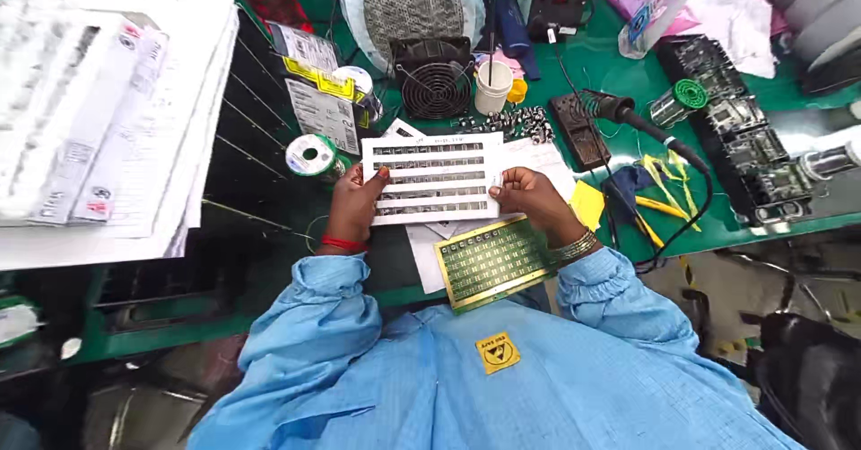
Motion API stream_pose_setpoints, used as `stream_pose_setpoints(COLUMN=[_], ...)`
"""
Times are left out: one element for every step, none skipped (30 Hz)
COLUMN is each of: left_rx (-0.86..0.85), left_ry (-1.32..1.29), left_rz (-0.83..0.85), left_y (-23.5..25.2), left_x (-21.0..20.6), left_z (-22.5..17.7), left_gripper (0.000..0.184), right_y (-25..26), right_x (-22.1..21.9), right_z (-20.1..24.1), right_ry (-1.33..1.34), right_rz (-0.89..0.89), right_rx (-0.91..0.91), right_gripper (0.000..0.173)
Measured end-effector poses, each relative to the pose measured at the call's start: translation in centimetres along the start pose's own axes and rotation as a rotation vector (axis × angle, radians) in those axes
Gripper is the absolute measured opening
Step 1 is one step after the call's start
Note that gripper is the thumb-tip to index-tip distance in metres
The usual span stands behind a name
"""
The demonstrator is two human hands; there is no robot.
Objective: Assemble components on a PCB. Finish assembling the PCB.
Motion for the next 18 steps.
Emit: stream_pose_setpoints(left_rx=[-0.003, 0.000, 0.006, 0.013, 0.022, 0.025, 0.024, 0.020, 0.018, 0.021, 0.024, 0.027, 0.030, 0.030, 0.030, 0.033, 0.033, 0.032], left_ry=[0.004, 0.007, 0.009, 0.011, 0.013, 0.012, 0.014, 0.017, 0.024, 0.028, 0.035, 0.039, 0.041, 0.039, 0.038, 0.038, 0.040, 0.044], left_rz=[0.005, 0.006, 0.004, 0.002, -0.002, -0.003, 0.000, 0.000, -0.003, -0.004, -0.005, -0.008, -0.010, -0.011, -0.016, -0.017, -0.013, -0.010], left_y=[0.0, -0.1, -0.1, 0.0, 0.0, 0.0, 0.0, 0.0, 0.0, -0.1, -0.2, -0.2, -0.3, -0.3, -0.2, -0.2, -0.2, -0.1], left_x=[0.0, -0.1, -0.1, -0.2, -0.2, -0.2, -0.2, -0.2, -0.2, -0.2, -0.3, -0.3, -0.3, -0.3, -0.3, -0.3, -0.2, -0.2], left_z=[0.0, 0.0, 0.0, 0.0, -0.1, 0.0, 0.0, 0.0, -0.1, -0.2, -0.2, -0.3, -0.3, -0.3, -0.3, -0.2, -0.1, 0.0], left_gripper=[0.034, 0.033, 0.034, 0.034, 0.034, 0.035, 0.035, 0.035, 0.035, 0.035, 0.034, 0.035, 0.035, 0.035, 0.034, 0.034, 0.034, 0.035], right_y=[0.0, 0.0, 0.0, 0.1, 0.1, 0.2, 0.2, 0.2, 0.3, 0.4, 0.5, 0.5, 0.5, 0.6, 0.7, 0.7, 0.8, 0.9], right_x=[0.0, 0.0, 0.0, 0.1, 0.3, 0.4, 0.6, 0.8, 0.9, 1.1, 1.1, 1.1, 1.0, 0.7, 0.5, 0.4, 0.4, 0.3], right_z=[-0.3, -0.7, -1.0, -1.2, -1.3, -1.4, -1.5, -1.4, -1.2, -1.1, -0.9, -0.7, -0.5, -0.3, -0.2, -0.2, -0.2, -0.3], right_ry=[0.005, 0.008, 0.005, -0.002, -0.016, -0.041, -0.075, -0.118, -0.170, -0.221, -0.271, -0.317, -0.351, -0.369, -0.364, -0.350, -0.325, -0.280], right_rz=[-0.013, -0.030, -0.052, -0.081, -0.108, -0.134, -0.161, -0.184, -0.201, -0.209, -0.213, -0.211, -0.198, -0.174, -0.151, -0.139, -0.133, -0.128], right_rx=[0.000, -0.007, -0.021, -0.031, -0.038, -0.045, -0.052, -0.055, -0.049, -0.035, -0.020, -0.007, 0.005, 0.014, 0.026, 0.036, 0.042, 0.046], right_gripper=[0.017, 0.016, 0.017, 0.018, 0.019, 0.021, 0.023, 0.024, 0.025, 0.025, 0.025, 0.025, 0.024, 0.023, 0.022, 0.020, 0.020, 0.021])
Point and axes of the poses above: each hand's wrist, its own y-axis towards the middle knuckle, its own x-axis out of the back of the hand, z = x × y, the point moved 8 cm from there along y, towards the middle knuckle, and after that the axes turned 15 degrees about z, right-handed, at the moved point
